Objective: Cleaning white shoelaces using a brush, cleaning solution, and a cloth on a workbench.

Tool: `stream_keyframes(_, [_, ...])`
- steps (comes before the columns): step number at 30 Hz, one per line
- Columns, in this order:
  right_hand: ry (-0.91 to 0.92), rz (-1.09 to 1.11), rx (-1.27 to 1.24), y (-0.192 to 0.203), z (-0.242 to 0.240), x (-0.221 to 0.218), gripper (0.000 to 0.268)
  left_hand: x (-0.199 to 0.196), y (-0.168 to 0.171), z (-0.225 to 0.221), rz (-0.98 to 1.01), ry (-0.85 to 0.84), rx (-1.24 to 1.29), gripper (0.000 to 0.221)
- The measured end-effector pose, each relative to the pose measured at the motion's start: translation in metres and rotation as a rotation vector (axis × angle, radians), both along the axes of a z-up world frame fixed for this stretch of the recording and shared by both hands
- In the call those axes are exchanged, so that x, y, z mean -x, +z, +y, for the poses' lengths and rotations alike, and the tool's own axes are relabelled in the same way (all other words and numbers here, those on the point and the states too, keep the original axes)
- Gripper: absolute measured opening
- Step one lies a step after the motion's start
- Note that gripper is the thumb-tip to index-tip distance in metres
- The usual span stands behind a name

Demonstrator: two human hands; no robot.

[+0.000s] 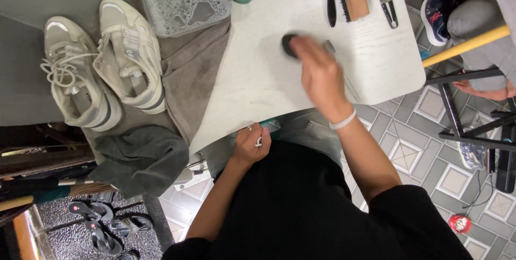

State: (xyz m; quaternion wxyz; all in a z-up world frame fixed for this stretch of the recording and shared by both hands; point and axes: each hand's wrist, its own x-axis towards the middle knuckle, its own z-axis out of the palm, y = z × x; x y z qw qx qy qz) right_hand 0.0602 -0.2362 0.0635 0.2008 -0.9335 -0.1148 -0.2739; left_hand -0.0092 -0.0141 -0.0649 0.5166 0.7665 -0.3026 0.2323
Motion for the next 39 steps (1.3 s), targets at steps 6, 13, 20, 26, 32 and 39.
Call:
stream_keyframes(6, [0.11, 0.112, -0.073, -0.038, 0.032, -0.06, 0.035, 0.002, 0.0, 0.004, -0.083, -0.038, -0.11, 0.034])
stream_keyframes(13, [0.836, 0.478, -0.363, 0.019, 0.063, -0.025, 0.047, 0.001, 0.005, 0.003, 0.014, 0.038, -0.045, 0.031])
stream_keyframes(20, [0.228, 0.148, 0.032, -0.048, 0.029, -0.065, 0.042, -0.001, 0.018, 0.003, -0.047, -0.011, -0.025, 0.034])
stream_keyframes(26, [0.717, 0.531, -0.248, 0.001, 0.085, 0.0, 0.045, -0.002, 0.006, 0.004, -0.076, -0.024, -0.055, 0.026])
stream_keyframes(32, [0.557, 0.492, -0.05, 0.001, 0.016, 0.002, 0.049, -0.002, 0.011, 0.007, -0.038, 0.0, -0.126, 0.028])
stream_keyframes(39, [0.579, 0.386, -0.11, -0.007, 0.036, 0.023, 0.047, -0.002, 0.013, 0.003, -0.025, -0.023, -0.106, 0.03])
